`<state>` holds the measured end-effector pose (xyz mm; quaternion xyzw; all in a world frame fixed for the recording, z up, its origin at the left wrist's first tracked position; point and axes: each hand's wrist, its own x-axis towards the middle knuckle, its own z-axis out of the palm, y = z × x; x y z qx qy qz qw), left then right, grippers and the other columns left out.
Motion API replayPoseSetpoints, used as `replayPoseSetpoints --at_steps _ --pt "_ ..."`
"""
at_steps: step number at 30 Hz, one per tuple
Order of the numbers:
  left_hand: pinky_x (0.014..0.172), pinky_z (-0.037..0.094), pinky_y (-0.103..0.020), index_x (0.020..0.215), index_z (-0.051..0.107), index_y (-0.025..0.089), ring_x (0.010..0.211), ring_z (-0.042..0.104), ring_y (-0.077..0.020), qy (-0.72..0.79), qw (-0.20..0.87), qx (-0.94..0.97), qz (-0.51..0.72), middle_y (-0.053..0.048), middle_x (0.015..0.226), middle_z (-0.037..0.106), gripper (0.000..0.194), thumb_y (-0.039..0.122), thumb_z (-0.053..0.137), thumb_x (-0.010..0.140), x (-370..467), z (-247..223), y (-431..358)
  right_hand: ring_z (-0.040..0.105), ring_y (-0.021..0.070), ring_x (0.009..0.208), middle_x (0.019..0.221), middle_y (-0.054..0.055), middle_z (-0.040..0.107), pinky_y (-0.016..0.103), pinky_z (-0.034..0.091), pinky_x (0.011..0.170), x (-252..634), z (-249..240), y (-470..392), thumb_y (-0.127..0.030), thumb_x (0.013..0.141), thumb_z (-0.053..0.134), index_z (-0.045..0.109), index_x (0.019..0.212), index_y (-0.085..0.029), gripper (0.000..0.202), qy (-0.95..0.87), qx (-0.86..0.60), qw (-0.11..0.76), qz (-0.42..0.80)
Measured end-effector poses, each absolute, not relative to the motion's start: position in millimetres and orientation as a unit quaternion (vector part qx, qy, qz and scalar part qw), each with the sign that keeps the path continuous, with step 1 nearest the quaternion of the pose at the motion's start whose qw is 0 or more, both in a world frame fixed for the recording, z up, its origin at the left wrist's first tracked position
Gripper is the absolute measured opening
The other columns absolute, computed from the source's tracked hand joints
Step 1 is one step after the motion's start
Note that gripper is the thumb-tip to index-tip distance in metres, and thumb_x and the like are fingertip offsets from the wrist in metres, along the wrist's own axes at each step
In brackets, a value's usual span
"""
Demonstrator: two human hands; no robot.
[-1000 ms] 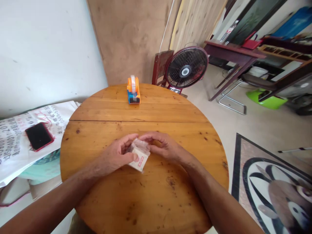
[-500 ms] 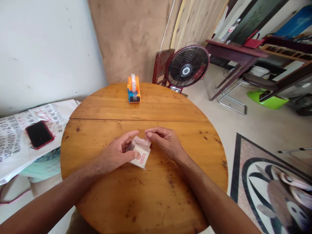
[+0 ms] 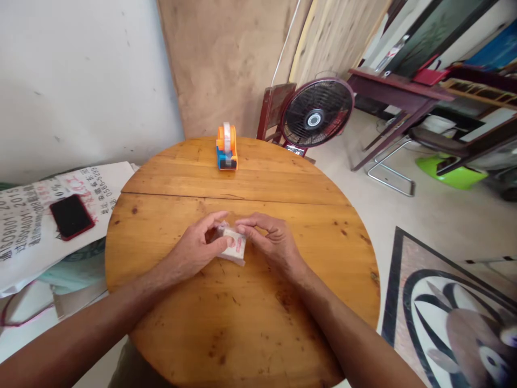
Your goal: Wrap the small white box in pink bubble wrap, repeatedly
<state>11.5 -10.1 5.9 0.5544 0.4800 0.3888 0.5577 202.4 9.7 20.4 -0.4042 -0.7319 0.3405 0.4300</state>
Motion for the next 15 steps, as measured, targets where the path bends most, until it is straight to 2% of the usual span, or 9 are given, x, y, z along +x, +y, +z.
replayPoseSetpoints --at_steps 4,9,12,15 --pt "0.081 0.051 -0.033 0.133 0.052 0.014 0.09 0.064 -0.0191 0.48 0.537 0.552 0.42 -0.007 0.107 0.067 0.059 0.038 0.067 0.081 13.5 -1.9 -6.1 0.069 0.0192 0.084 0.091 0.003 0.076 0.035 0.051 0.079 199.2 15.8 9.2 -0.029 0.092 0.063 0.078 0.094 -0.028 0.015 -0.803 -0.384 0.415 0.186" --pt "0.078 0.05 -0.033 0.126 0.056 0.014 0.087 0.062 -0.0186 0.481 0.537 0.554 0.418 -0.006 0.098 0.066 0.052 0.039 0.065 0.082 9.7 0.5 -5.4 0.065 0.0193 0.084 0.092 0.005 0.075 0.036 0.044 0.078 195.0 11.7 4.4 -0.028 0.094 0.061 0.077 0.095 -0.024 0.016 -0.84 -0.381 0.386 0.032" --pt "0.079 0.051 -0.033 0.133 0.051 0.014 0.09 0.061 -0.0188 0.462 0.575 0.554 0.386 -0.008 0.109 0.064 0.059 0.033 0.066 0.079 2.7 3.0 -5.5 0.062 0.0178 0.08 0.093 0.005 0.075 0.036 0.04 0.079 193.4 14.5 0.4 -0.022 0.093 0.06 0.075 0.094 -0.023 0.015 -0.854 -0.372 0.363 -0.008" --pt "0.078 0.05 -0.032 0.144 0.041 0.02 0.088 0.059 -0.0169 0.45 0.579 0.573 0.366 -0.008 0.121 0.06 0.072 0.026 0.067 0.077 -2.8 1.1 -6.2 0.06 0.0174 0.078 0.091 0.003 0.075 0.037 0.038 0.079 192.5 18.7 -1.1 -0.018 0.093 0.06 0.073 0.09 -0.023 0.014 -0.863 -0.363 0.349 -0.037"
